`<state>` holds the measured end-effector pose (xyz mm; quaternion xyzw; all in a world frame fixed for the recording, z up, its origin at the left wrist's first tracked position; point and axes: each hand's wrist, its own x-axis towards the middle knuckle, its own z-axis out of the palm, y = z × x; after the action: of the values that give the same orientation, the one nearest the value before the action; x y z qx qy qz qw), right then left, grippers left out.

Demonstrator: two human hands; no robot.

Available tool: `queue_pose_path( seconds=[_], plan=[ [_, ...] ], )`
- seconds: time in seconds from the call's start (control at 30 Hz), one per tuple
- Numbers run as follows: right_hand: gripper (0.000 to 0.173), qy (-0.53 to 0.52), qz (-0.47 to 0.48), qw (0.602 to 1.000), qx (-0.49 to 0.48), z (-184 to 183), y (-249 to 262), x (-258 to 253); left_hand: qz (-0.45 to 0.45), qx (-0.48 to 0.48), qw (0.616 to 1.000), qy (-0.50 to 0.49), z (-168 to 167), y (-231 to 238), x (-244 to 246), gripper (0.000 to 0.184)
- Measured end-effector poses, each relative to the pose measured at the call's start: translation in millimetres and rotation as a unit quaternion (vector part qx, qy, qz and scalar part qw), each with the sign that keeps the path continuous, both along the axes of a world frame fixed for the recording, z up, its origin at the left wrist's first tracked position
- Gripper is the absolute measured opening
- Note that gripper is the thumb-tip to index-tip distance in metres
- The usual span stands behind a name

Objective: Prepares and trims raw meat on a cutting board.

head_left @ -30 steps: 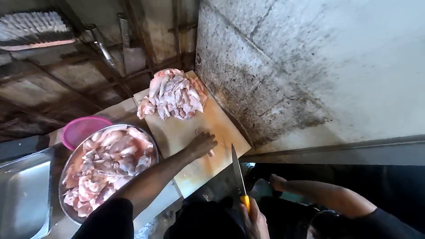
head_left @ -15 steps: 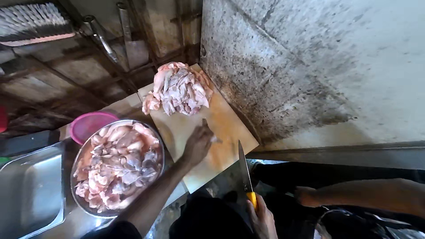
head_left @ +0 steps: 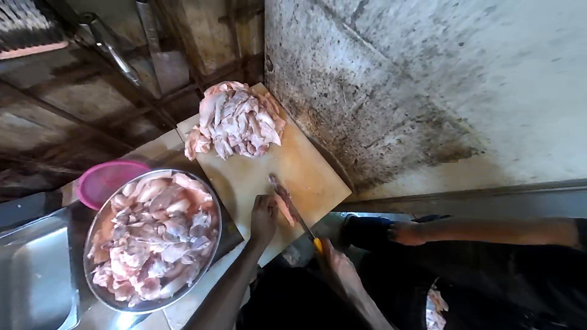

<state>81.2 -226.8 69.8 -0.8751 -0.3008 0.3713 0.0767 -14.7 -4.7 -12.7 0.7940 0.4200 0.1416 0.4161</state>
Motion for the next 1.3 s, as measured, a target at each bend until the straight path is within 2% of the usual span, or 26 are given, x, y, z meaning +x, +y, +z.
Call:
queue_pose_path(
  seconds=[0.2,0.5,0.57,0.7,0.77,1.0,1.2,1.3],
  plan=[
    [0.045,-0.029,0.084,0.991,-0.097,34.3,52.6,16.9,0.006,0.006,0.999,0.052,3.0,4.5,22.4,0.026],
    [0.042,-0.027,0.144,0.971,-0.188,82.1,72.3,27.4,0.007,0.043,0.997,0.066,-3.0,3.6,26.1,0.023],
    [0.04,-0.026,0.145,0.969,-0.197,77.9,79.7,26.9,0.001,0.043,0.997,0.066,-0.8,3.9,26.1,0.02],
    [0.041,-0.009,0.117,0.978,-0.171,30.7,92.4,26.7,-0.015,0.058,0.997,0.05,3.6,6.7,24.6,0.017],
    [0.042,-0.015,0.105,0.981,-0.163,19.0,95.2,24.3,-0.016,0.048,0.996,0.067,6.2,9.6,28.8,0.016],
    [0.042,-0.025,0.058,0.979,-0.191,34.8,45.9,-11.9,-0.004,0.057,0.996,0.068,3.1,6.3,31.6,0.014],
    [0.042,-0.004,0.028,0.989,-0.143,0.7,78.7,-13.1,-0.027,0.058,0.996,0.061,6.4,24.9,32.9,0.013],
    [0.041,-0.023,0.047,0.989,-0.135,6.9,62.0,-6.6,-0.029,0.064,0.995,0.067,5.5,30.1,34.8,0.012]
  ],
)
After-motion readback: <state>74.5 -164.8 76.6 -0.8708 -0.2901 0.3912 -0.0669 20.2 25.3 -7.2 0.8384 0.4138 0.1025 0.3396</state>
